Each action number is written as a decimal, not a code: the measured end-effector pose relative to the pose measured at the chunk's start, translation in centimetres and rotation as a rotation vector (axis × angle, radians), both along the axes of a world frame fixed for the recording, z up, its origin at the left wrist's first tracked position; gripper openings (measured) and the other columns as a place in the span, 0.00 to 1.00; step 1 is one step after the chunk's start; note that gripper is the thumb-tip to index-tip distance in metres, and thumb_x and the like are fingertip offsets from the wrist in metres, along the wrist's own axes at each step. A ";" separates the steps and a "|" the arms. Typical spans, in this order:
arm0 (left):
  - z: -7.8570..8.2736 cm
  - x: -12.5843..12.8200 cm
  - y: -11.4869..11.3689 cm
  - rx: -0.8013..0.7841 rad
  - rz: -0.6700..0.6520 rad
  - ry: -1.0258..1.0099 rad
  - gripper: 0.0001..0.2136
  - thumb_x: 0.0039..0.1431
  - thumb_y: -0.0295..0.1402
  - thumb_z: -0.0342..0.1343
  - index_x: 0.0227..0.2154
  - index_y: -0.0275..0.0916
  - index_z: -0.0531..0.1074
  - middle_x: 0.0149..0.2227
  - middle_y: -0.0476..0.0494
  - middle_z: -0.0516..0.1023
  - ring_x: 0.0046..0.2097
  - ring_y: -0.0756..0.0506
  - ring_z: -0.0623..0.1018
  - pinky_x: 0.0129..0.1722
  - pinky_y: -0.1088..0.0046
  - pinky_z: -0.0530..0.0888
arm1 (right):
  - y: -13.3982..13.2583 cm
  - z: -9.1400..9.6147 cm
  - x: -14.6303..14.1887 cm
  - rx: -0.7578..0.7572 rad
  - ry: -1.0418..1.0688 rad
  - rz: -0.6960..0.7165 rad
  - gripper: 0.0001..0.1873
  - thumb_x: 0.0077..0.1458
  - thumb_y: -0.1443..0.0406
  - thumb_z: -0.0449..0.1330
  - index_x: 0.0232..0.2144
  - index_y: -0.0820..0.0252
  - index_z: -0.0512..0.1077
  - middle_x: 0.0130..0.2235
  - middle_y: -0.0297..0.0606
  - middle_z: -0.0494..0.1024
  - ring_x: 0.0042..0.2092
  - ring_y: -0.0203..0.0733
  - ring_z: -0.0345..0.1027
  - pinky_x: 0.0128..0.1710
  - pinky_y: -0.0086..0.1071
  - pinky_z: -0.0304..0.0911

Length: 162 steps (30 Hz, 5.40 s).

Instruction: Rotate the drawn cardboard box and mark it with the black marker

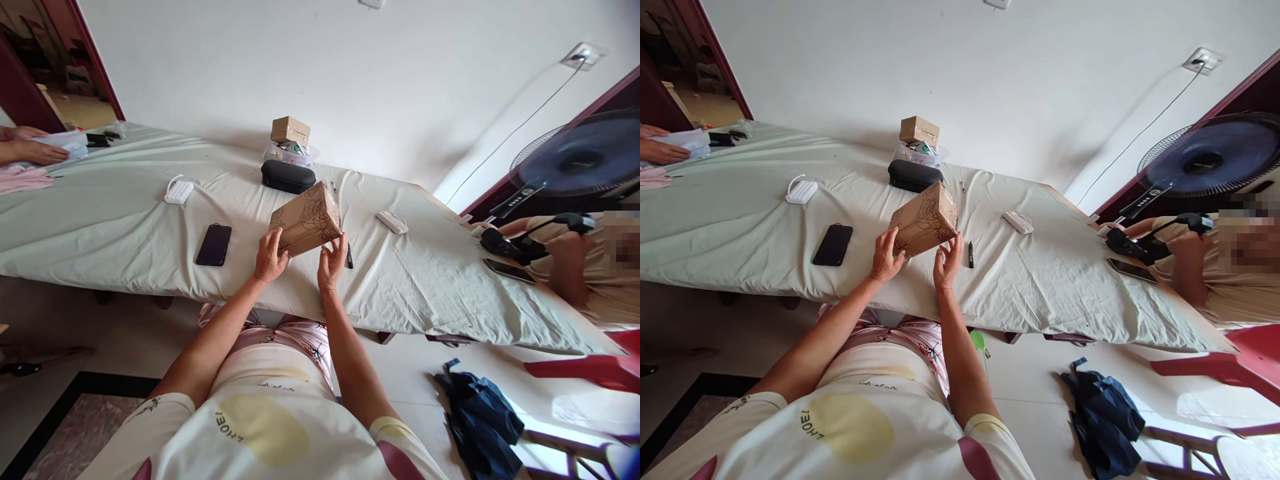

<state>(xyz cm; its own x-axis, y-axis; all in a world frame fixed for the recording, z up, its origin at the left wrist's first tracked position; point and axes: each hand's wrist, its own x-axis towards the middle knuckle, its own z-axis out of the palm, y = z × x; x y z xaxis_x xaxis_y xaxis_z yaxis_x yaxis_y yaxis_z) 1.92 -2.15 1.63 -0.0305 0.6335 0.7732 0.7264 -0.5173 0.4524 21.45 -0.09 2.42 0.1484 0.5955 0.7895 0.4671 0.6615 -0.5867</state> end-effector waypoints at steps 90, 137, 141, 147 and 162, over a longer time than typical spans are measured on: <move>1.0 -2.7 -0.1 -0.484 0.364 0.089 0.15 0.67 0.42 0.52 0.39 0.34 0.76 0.47 0.27 0.80 0.56 0.32 0.75 0.57 0.54 0.69 | 0.0 -0.7 0.2 0.032 -0.242 -0.175 0.24 0.62 0.71 0.49 0.58 0.57 0.70 0.60 0.49 0.68 0.64 0.47 0.63 0.67 0.50 0.62; 0.3 -2.2 -0.4 -0.367 0.137 -0.017 0.36 0.63 0.28 0.53 0.73 0.45 0.52 0.69 0.30 0.62 0.70 0.34 0.66 0.63 0.55 0.72 | -0.7 -1.7 -0.9 -0.296 -0.228 -0.243 0.43 0.56 0.68 0.52 0.73 0.55 0.52 0.54 0.51 0.76 0.40 0.47 0.76 0.44 0.43 0.75; 0.2 -2.3 -0.4 -0.362 0.140 -0.010 0.36 0.64 0.28 0.53 0.73 0.46 0.51 0.69 0.31 0.62 0.70 0.34 0.66 0.64 0.55 0.71 | -0.6 -1.7 -0.9 -0.322 -0.236 -0.242 0.43 0.56 0.68 0.51 0.74 0.56 0.51 0.54 0.51 0.76 0.41 0.49 0.76 0.46 0.46 0.75; 0.9 -1.9 -0.9 -0.303 0.208 0.049 0.36 0.62 0.27 0.55 0.73 0.42 0.54 0.73 0.28 0.55 0.74 0.30 0.58 0.69 0.47 0.64 | -1.0 -1.0 -0.8 -0.239 -0.294 -0.295 0.41 0.56 0.69 0.52 0.72 0.58 0.55 0.58 0.53 0.73 0.53 0.52 0.73 0.54 0.49 0.72; 1.8 1.0 -0.7 -0.250 0.097 0.318 0.33 0.64 0.27 0.50 0.72 0.43 0.58 0.75 0.40 0.56 0.76 0.37 0.52 0.75 0.45 0.42 | -1.8 0.9 -4.3 -0.111 -0.737 -0.130 0.35 0.63 0.70 0.52 0.71 0.53 0.59 0.72 0.43 0.62 0.75 0.49 0.49 0.75 0.55 0.38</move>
<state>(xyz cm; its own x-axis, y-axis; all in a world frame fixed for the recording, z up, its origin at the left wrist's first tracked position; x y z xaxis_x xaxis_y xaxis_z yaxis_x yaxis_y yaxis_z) 2.96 -2.86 3.38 0.1167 0.8091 0.5759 0.8902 -0.3424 0.3007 17.12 -1.89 3.34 -0.3203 0.6910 0.6480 0.8345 0.5296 -0.1522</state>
